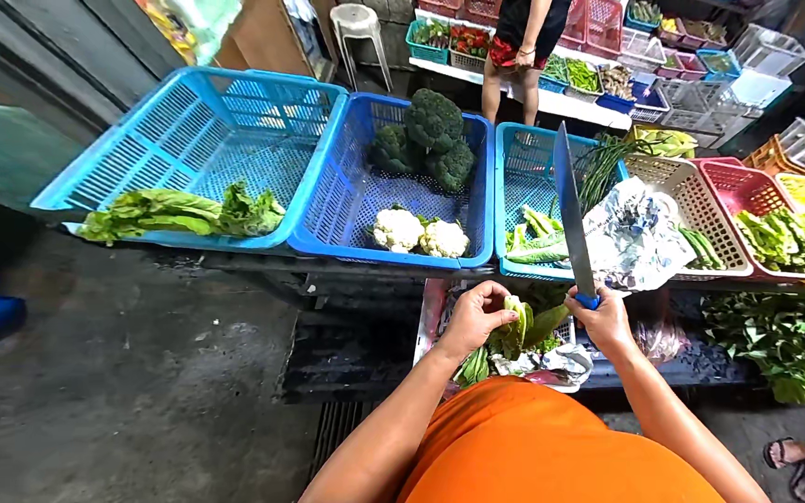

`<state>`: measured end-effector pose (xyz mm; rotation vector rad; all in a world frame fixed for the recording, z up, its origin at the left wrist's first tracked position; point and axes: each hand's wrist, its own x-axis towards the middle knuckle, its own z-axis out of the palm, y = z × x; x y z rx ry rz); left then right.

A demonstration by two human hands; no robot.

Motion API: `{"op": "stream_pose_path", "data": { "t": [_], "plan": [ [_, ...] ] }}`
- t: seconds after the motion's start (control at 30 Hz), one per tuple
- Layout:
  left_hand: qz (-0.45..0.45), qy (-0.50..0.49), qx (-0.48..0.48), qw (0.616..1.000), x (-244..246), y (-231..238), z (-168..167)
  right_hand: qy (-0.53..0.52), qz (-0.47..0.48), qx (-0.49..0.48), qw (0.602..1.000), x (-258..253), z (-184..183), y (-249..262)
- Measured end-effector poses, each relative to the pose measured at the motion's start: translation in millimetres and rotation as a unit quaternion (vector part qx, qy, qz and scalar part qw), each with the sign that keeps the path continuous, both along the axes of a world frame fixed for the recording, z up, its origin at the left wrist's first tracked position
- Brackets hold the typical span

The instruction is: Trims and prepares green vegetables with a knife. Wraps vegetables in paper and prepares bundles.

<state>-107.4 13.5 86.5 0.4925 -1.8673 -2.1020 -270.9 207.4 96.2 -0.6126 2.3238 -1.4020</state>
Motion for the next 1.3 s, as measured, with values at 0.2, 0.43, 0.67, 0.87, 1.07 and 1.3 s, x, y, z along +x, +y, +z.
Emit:
{"op": "stream_pose_path", "data": {
  "t": [0.2, 0.43, 0.67, 0.87, 1.07, 1.3],
  "plan": [
    [0.017, 0.010, -0.088, 0.996, 4.2, -12.8, 2.8, -0.020, 0.040, 0.035, 0.998, -5.1, 3.9, 9.9],
    [-0.040, 0.006, -0.135, 0.990, -5.9, 8.4, 1.1, -0.165, 0.115, -0.101, 0.974, 39.0, 10.8, -20.3],
    [-0.045, 0.062, -0.127, 0.989, -7.6, 12.7, 3.9, -0.192, 0.119, -0.143, 0.964, 36.4, 8.3, -22.6],
    [-0.045, 0.002, -0.085, 0.995, -8.6, 9.6, 7.2, -0.185, 0.108, -0.184, 0.959, 34.5, 0.9, -16.4],
    [-0.033, 0.040, -0.131, 0.990, -11.4, 19.0, 5.1, -0.194, 0.113, -0.189, 0.956, 35.8, 2.5, -12.6],
    [0.006, 0.050, -0.025, 0.998, -9.9, 14.7, 14.2, -0.178, 0.096, -0.217, 0.955, 26.5, -1.9, -4.2]
  ]
}}
